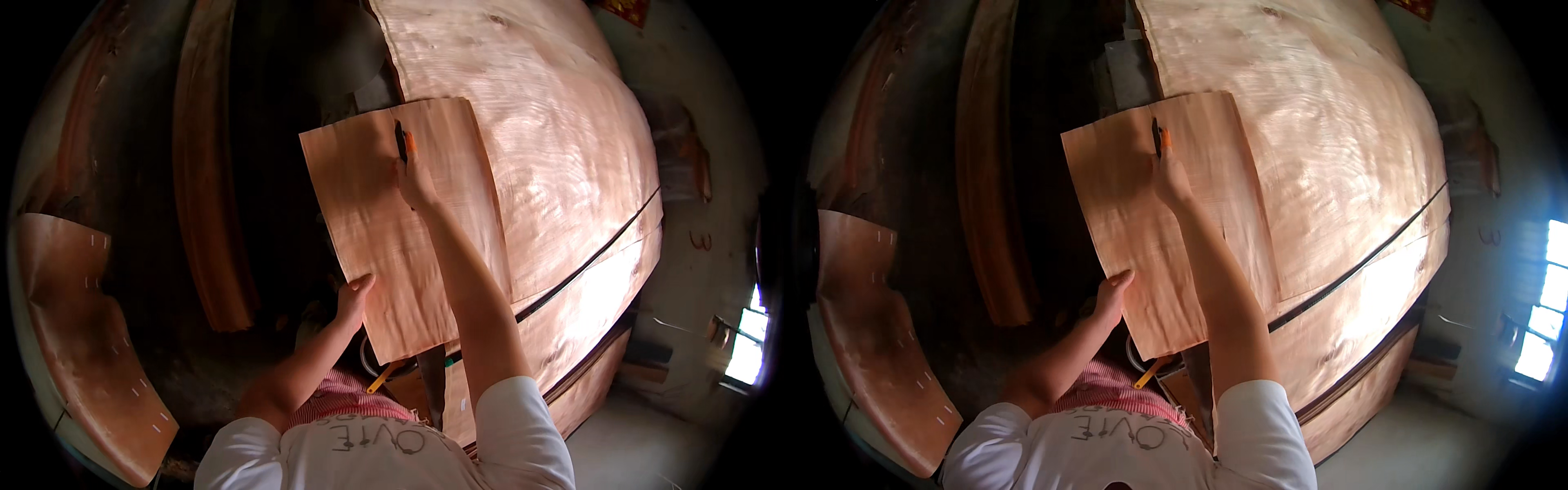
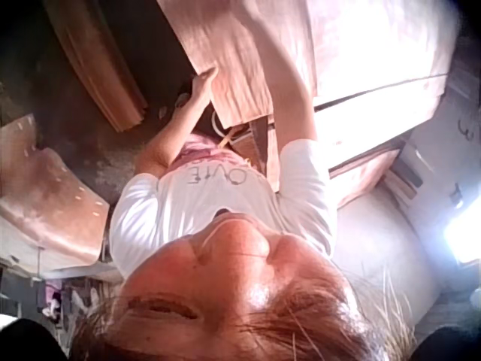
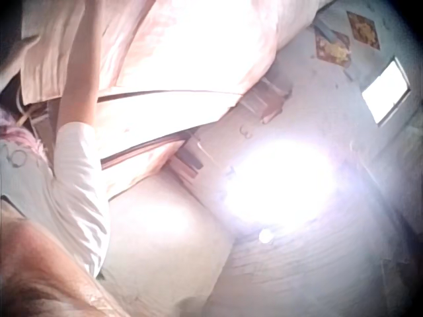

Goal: The person measures, cuts, and sorts wood veneers by hand using a knife and a tape measure, then stacks the cut pieces on a table.

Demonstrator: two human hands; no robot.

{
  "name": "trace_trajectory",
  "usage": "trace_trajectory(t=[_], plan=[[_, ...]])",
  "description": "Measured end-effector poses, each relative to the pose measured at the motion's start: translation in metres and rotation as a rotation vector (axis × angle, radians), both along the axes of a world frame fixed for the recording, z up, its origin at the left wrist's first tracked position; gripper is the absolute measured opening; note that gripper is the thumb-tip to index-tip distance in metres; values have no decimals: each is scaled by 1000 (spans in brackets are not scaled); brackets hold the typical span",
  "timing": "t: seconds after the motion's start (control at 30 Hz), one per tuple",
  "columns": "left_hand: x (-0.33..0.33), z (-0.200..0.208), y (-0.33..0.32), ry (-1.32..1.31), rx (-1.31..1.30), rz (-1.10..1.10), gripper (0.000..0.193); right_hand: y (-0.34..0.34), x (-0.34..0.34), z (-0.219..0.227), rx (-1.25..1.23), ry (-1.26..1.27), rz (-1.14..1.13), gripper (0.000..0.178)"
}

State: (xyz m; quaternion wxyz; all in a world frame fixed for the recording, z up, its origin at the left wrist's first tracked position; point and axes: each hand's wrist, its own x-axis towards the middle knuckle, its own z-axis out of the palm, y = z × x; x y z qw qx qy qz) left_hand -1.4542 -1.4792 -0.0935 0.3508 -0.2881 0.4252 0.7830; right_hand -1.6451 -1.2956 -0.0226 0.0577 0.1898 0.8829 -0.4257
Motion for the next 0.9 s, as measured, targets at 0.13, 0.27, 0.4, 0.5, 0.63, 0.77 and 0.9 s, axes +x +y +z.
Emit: trace_trajectory(t=[0.13, 0.27, 0.4, 0.5, 0.63, 0.77, 0.9], plan=[[-37, 18, 2, 264, -345, -6, 39, 42, -28, -34, 95, -9, 17, 49], [-139, 68, 5, 1251, -985, -139, 44, 9, -44, -1, 431, -162, 154, 54], [-196, 58, 57, 1539, -1217, -505, 45, 10, -51, 0, 400, -225, 159, 59], [-198, 56, 76, 1581, -1283, -547, 45, 23, -46, -4, 378, -270, 183, 63], [-195, 52, 75, 1615, -1422, -741, 45, 17, -16, 1, 415, -312, 223, 65], [-194, 27, 80, 1588, -1424, -564, 45, 11, 32, 7, 424, -310, 212, 67], [-194, 32, 85, 1394, -1459, -927, 51, 10, 112, 3, 417, -323, 183, 70]])
